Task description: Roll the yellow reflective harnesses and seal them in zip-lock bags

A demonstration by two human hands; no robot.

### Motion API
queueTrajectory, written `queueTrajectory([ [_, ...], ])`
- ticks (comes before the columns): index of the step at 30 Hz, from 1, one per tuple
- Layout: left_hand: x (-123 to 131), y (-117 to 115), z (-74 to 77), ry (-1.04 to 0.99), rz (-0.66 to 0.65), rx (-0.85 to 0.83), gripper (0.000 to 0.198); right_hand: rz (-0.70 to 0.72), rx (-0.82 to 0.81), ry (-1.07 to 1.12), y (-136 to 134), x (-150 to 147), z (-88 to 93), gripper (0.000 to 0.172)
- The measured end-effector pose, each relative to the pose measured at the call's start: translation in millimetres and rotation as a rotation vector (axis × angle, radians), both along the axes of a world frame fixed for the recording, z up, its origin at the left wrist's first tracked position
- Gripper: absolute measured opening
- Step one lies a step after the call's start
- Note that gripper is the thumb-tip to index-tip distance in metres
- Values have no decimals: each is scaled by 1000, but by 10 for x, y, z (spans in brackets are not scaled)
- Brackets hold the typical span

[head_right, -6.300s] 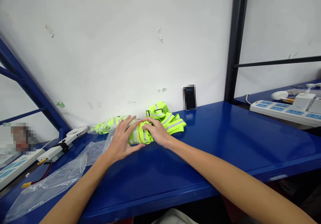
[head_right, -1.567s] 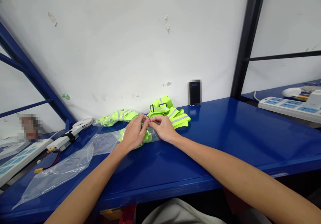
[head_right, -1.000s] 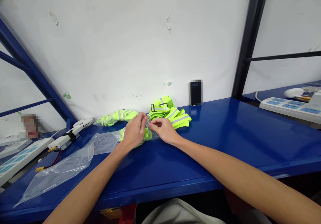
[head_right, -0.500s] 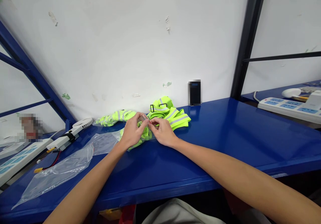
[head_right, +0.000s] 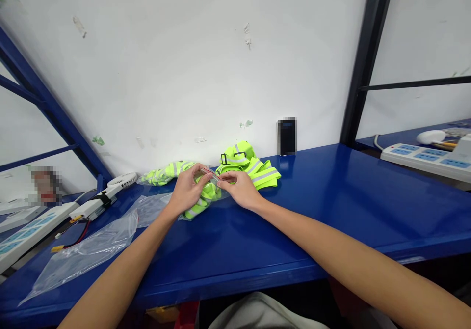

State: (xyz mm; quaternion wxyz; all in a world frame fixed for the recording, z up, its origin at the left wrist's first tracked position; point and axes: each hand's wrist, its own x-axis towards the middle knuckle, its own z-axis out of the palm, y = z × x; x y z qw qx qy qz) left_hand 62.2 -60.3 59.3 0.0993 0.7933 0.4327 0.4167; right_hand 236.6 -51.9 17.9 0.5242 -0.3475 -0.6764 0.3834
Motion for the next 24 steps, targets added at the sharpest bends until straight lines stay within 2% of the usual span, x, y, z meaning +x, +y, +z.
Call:
queueTrajectory([
  [4,11,-33,33,8,-3,12,15,-20,30,5,2,-29,-4,22],
  [8,-13,-72,137,43,-37,-5,11,-27,95,16,-28,-44,-21,22],
  [14,-82,-78,265,48,-131,-157,16,-96,292,-63,-105,-67,-1,18],
  [20,-35,-57,227,-66,-225,-192,16,-130,507,-197,-179,-45,43,16],
  [24,-24,-64,188,-135,-253,-154,32,-146,652,-351,-146,36,65,17],
])
